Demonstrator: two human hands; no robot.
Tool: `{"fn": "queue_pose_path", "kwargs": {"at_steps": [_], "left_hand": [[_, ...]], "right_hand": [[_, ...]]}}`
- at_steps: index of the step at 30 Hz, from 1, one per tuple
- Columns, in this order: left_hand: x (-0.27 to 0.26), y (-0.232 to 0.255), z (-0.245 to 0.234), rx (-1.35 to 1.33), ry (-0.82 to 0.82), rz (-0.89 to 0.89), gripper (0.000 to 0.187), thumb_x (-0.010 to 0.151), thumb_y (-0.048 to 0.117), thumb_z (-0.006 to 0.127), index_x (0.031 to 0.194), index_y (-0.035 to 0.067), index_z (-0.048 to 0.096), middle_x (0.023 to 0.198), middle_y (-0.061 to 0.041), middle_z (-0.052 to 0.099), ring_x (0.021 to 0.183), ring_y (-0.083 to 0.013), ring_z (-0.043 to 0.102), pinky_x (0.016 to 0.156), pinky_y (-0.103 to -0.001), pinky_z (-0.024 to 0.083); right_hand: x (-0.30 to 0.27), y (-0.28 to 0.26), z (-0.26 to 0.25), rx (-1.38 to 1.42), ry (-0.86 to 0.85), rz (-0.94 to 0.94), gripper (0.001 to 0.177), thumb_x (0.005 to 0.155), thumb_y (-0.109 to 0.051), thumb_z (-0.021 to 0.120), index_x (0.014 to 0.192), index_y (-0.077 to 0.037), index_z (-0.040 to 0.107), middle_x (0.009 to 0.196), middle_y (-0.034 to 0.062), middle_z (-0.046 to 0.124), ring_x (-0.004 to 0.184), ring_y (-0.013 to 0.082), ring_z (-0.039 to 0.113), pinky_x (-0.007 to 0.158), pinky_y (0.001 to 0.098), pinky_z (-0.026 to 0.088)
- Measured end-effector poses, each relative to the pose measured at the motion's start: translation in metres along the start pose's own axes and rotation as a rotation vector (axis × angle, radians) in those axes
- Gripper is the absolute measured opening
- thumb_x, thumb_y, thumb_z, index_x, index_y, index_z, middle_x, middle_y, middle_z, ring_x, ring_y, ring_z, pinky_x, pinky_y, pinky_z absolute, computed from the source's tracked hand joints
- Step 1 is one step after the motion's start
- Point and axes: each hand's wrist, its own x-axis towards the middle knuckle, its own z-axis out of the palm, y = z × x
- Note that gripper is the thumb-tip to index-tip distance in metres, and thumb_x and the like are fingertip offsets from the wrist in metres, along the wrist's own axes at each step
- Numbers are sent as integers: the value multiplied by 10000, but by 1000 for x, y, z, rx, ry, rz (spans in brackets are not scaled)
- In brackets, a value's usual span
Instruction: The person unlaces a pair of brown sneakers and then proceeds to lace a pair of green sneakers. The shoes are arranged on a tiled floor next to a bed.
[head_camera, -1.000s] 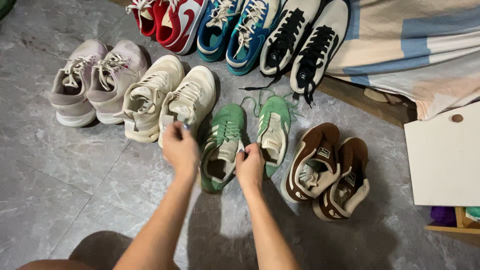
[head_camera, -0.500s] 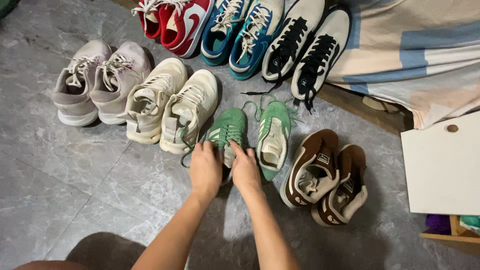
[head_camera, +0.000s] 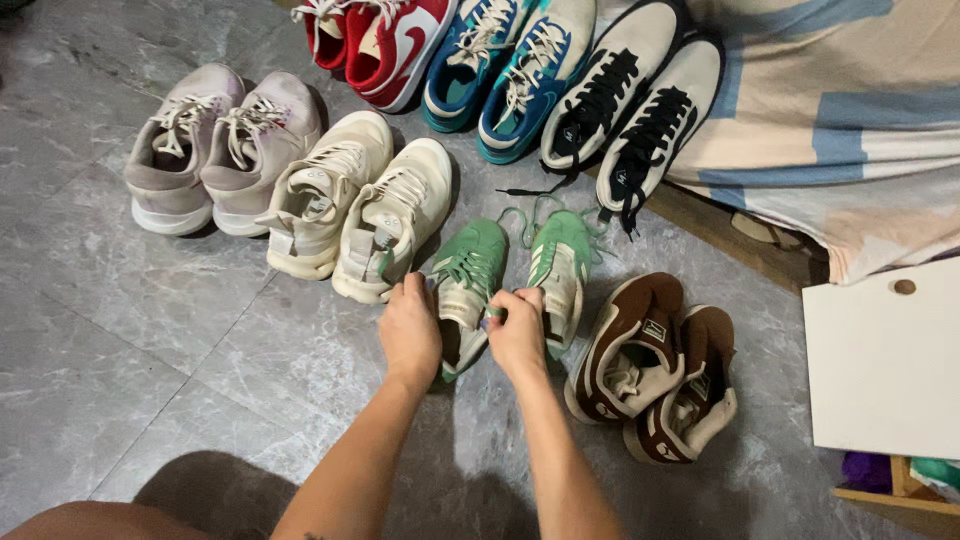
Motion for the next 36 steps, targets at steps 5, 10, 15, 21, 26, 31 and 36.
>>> {"fn": "queue_pose_path", "kwargs": {"at_steps": [5, 10, 15, 21, 26, 31, 36], "left_hand": [[-2, 3, -2, 15, -16, 16, 158, 946, 104, 550, 1091, 65, 595, 1016, -207, 693, 888, -439, 685, 730, -536, 540], [-2, 3, 4, 10, -30, -29, 116, 982, 136, 547, 1054, 54, 584, 998, -203, 691, 879, -437, 682, 721, -543, 531], [-2, 0, 11, 4, -25, -39, 120, 997, 153, 537, 1044, 51, 579, 985, -203, 689, 881, -422, 687, 731, -527, 540], [-5, -2, 12, -24, 43, -11, 118, 1003, 156, 538, 1037, 55, 588, 956, -203, 689, 866, -420, 686, 716, -527, 530], [-2, -2, 15, -16, 59, -29, 125, 1003, 149, 526, 1047, 54, 594, 961, -194, 692, 864, -414, 688, 719, -525, 531], [-2, -1, 14, -43, 57, -23, 145, 1008, 177, 528, 1054, 59, 599, 952, -195, 691, 857, -414, 688, 721, -522, 534], [-2, 1, 11, -46, 32, -45, 165, 1021, 213, 531, 1027, 60, 591, 955, -192, 692, 855, -419, 683, 718, -528, 529]], "right_hand": [[8, -23, -13, 8, -111, -51, 388, 657, 26, 744, 1015, -124, 756, 1148, 162, 515, 1094, 354, 539, 961, 390, 462], [21, -33, -13, -47, -49, -104, 129, 901, -106, 726, 1015, -115, 786, 1115, 133, 578, 1111, 341, 562, 995, 397, 465], [25, -40, -9, -111, -15, -183, 61, 805, -96, 722, 833, -46, 740, 1087, 139, 561, 1070, 316, 553, 930, 399, 480], [7, -25, -54, 279, 49, 118, 105, 848, -78, 669, 943, -78, 715, 1056, 90, 595, 996, 278, 586, 875, 398, 493], [5, -33, -50, 353, 127, 234, 173, 850, -87, 673, 1017, -108, 713, 1038, 82, 615, 951, 283, 592, 837, 417, 492], [37, -64, -31, -297, 234, -404, 184, 806, -91, 713, 971, -135, 780, 1035, 98, 659, 935, 327, 608, 800, 453, 489], [36, -66, -26, -448, 126, -459, 85, 731, -43, 679, 762, -81, 748, 929, 150, 661, 940, 372, 634, 784, 504, 504]]}}
